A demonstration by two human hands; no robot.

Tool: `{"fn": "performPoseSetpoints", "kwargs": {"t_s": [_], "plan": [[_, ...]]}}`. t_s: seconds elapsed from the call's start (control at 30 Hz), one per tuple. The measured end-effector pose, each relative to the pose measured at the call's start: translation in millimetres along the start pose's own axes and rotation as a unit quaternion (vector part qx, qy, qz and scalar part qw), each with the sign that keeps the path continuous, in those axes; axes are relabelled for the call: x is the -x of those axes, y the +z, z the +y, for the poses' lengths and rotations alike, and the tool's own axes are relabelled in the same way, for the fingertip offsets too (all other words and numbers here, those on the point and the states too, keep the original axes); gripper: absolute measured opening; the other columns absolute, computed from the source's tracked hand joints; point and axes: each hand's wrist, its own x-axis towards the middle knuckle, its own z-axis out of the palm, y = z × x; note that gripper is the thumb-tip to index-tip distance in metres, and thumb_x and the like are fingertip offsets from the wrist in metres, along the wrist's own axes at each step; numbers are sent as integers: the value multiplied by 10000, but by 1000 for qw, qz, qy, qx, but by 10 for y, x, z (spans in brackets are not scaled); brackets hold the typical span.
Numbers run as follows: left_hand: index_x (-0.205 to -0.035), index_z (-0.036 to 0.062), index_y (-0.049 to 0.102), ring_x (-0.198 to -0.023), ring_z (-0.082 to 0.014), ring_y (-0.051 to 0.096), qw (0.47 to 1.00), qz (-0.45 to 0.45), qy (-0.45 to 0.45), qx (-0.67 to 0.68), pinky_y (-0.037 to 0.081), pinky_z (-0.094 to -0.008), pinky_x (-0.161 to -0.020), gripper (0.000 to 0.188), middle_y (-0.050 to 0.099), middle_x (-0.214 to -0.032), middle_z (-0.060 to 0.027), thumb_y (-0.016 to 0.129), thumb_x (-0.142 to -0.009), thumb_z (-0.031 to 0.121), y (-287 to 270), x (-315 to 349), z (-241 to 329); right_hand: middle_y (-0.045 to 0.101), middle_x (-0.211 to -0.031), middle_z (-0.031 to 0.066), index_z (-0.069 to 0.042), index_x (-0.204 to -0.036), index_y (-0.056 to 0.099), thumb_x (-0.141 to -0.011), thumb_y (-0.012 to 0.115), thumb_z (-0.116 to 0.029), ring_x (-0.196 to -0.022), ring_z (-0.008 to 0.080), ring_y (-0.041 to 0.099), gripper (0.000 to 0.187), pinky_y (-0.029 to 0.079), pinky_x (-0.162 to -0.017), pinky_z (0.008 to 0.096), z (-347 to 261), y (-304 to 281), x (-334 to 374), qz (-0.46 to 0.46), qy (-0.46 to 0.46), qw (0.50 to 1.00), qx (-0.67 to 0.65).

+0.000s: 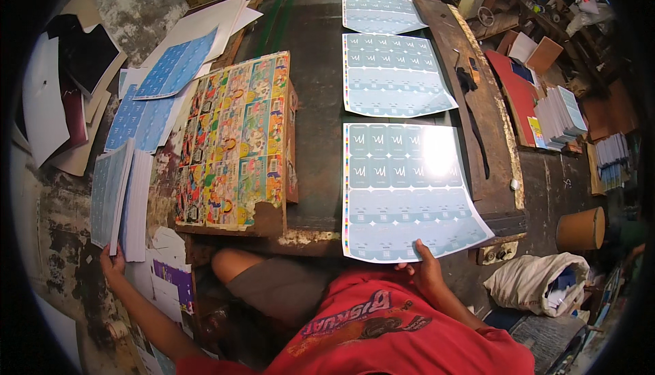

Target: The person stacks printed sheets of paper onto piles by hand on a workstation next to a printing machine.

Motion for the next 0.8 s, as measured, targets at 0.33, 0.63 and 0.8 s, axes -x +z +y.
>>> {"fn": "performPoseSetpoints", "kwargs": {"t_s": [0.33,0.63,0.8], "plan": [[-1093,-83,524,-1008,-336,574,993,-107,19,48,524,-455,-911,311,558,-1119,-192,647,-833,34,759,1788,-1370,656,-835,160,-102,-1174,469,-961,506,-450,-563,194,547,409,528,-722,452,-222,129,-486,16,-35,992,-121],[-1126,-44,503,-931,-321,643,995,-49,69,55,618,-411,-721,334,589,-1077,-171,658,-832,-13,1335,3313,-1575,565,-1283,97,-139,-1351,441,-944,520,-432,-973,229,565,508,456,-906,425,-399,573,-454,68,-20,996,-55],[-1217,-30,455,-922,-318,668,994,-42,83,61,631,-399,-707,437,588,-1124,-191,658,-831,-23,1507,3749,-1662,504,-1373,119,-135,-1489,285,-922,567,-400,-1203,298,513,687,429,-954,496,-373,2581,-151,-372,-8,922,106]]}}
